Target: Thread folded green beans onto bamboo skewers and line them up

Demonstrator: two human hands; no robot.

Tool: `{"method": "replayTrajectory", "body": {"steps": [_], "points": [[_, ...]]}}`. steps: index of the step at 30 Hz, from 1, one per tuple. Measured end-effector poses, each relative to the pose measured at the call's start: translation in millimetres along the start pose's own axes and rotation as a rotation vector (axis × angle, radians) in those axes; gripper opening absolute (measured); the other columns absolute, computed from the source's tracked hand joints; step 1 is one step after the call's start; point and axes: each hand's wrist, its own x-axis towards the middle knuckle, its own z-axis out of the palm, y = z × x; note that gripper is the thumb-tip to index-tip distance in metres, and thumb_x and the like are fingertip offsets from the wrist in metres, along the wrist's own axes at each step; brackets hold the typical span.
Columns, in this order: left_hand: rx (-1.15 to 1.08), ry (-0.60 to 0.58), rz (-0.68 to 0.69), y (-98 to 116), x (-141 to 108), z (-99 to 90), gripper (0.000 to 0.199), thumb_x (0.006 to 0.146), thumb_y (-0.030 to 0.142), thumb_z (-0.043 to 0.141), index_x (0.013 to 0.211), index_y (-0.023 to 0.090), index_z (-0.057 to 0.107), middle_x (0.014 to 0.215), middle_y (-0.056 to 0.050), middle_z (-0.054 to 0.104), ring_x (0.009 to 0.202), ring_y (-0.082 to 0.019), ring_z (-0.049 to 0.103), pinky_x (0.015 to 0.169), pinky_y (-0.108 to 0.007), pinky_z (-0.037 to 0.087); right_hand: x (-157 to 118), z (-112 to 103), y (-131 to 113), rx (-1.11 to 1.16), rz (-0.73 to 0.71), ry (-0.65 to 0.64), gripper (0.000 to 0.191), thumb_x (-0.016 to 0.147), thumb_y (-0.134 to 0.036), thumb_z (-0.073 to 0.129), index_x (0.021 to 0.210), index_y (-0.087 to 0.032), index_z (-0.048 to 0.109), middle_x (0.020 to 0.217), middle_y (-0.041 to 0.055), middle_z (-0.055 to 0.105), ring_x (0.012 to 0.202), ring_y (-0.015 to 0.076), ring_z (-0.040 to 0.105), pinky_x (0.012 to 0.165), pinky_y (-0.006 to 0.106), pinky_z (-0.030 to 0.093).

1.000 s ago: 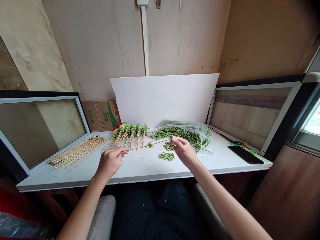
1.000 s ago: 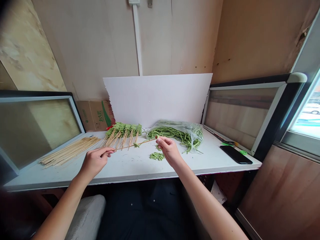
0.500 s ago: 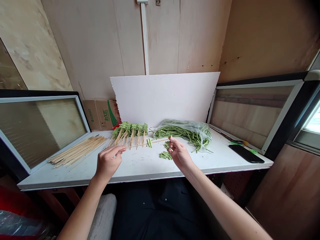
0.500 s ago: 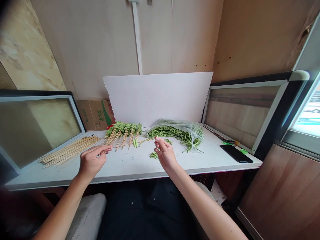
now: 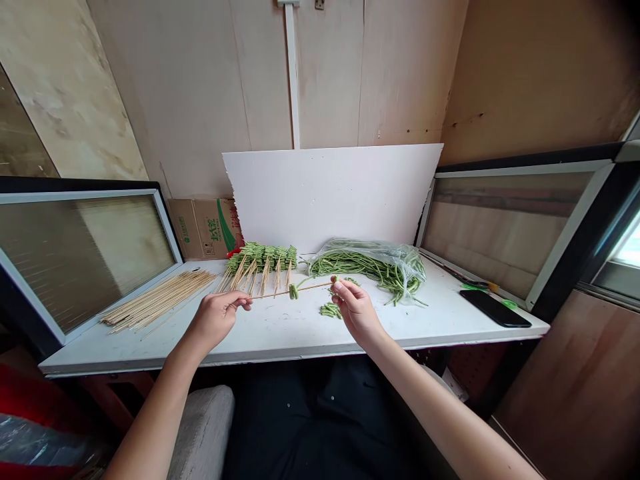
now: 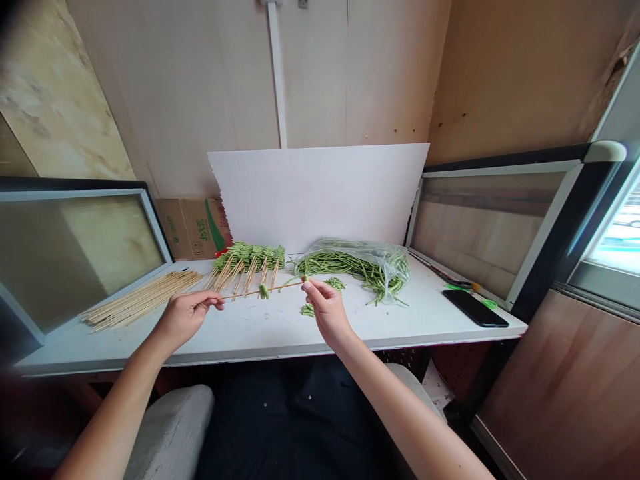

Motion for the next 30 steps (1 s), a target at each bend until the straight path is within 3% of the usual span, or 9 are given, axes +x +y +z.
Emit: {"method": "replayTrajectory", "body": {"steps": [6, 10, 16, 19, 22, 30], "points": [[-0.070, -0.121, 0.012, 4.0, 1.4, 1.3, 0.035, 0.088, 0.010, 0.047, 0.085, 0.020, 0.080, 0.068, 0.000, 0.077, 0.067, -0.015, 0.074, 0.067, -0.023, 0.059, 3.9, -9.8, -13.0, -0.126, -0.155, -0.113, 0.023, 0.075, -0.049, 0.091, 0.085, -0.030, 0.085, 0.101, 0.0043, 0.070, 0.090, 0.0207, 0.057, 0.079, 0.036, 0.045], [-0.036, -0.046, 0.008, 5.0, -0.3, 6.6, 0.034, 0.089, 0.012, 0.049, 0.084, 0.021, 0.081, 0.067, 0.001, 0.076, 0.066, -0.016, 0.074, 0.064, -0.022, 0.058, 2.5, -10.1, -23.0, -0.162, -0.207, -0.168, 0.020, 0.076, -0.047, 0.091, 0.087, -0.031, 0.085, 0.096, 0.0045, 0.069, 0.089, 0.0217, 0.057, 0.077, 0.036, 0.044], [0.038, 0.172, 0.043, 7.3, -2.5, 13.2, 0.028, 0.093, 0.015, 0.057, 0.094, 0.022, 0.084, 0.082, 0.000, 0.083, 0.077, -0.018, 0.079, 0.079, -0.027, 0.063, -1.3, -2.0, -24.1, -0.105, -0.096, -0.078, 0.029, 0.076, -0.052, 0.090, 0.074, -0.025, 0.078, 0.084, 0.0032, 0.065, 0.082, 0.0193, 0.052, 0.075, 0.034, 0.043], [0.106, 0.244, 0.103, 12.1, -1.7, 15.8, 0.027, 0.094, 0.014, 0.057, 0.092, 0.022, 0.083, 0.087, -0.002, 0.084, 0.082, -0.019, 0.080, 0.081, -0.028, 0.063, -0.9, -0.8, -18.5, 0.055, 0.077, -0.050, 0.031, 0.077, -0.052, 0.090, 0.085, -0.025, 0.078, 0.082, 0.0013, 0.063, 0.075, 0.0162, 0.050, 0.067, 0.031, 0.042], [0.158, 0.265, 0.165, 17.5, -0.9, 18.7, 0.026, 0.096, 0.013, 0.058, 0.093, 0.022, 0.083, 0.089, -0.003, 0.084, 0.082, -0.019, 0.079, 0.080, -0.029, 0.062, 2.0, -4.0, -14.2, 0.133, 0.160, 0.010, 0.035, 0.075, -0.051, 0.091, 0.096, -0.025, 0.079, 0.084, 0.0009, 0.063, 0.073, 0.0143, 0.050, 0.063, 0.028, 0.041], [0.120, 0.214, 0.135, 30.4, -1.9, 30.1, 0.020, 0.099, 0.023, 0.064, 0.091, 0.024, 0.082, 0.093, -0.003, 0.084, 0.080, -0.019, 0.077, 0.073, -0.028, 0.059, 12.0, -11.9, -26.3, 0.015, -0.026, 0.120, 0.035, 0.070, -0.051, 0.094, 0.094, -0.027, 0.083, 0.091, 0.0030, 0.068, 0.079, 0.0162, 0.054, 0.063, 0.031, 0.040]]}}
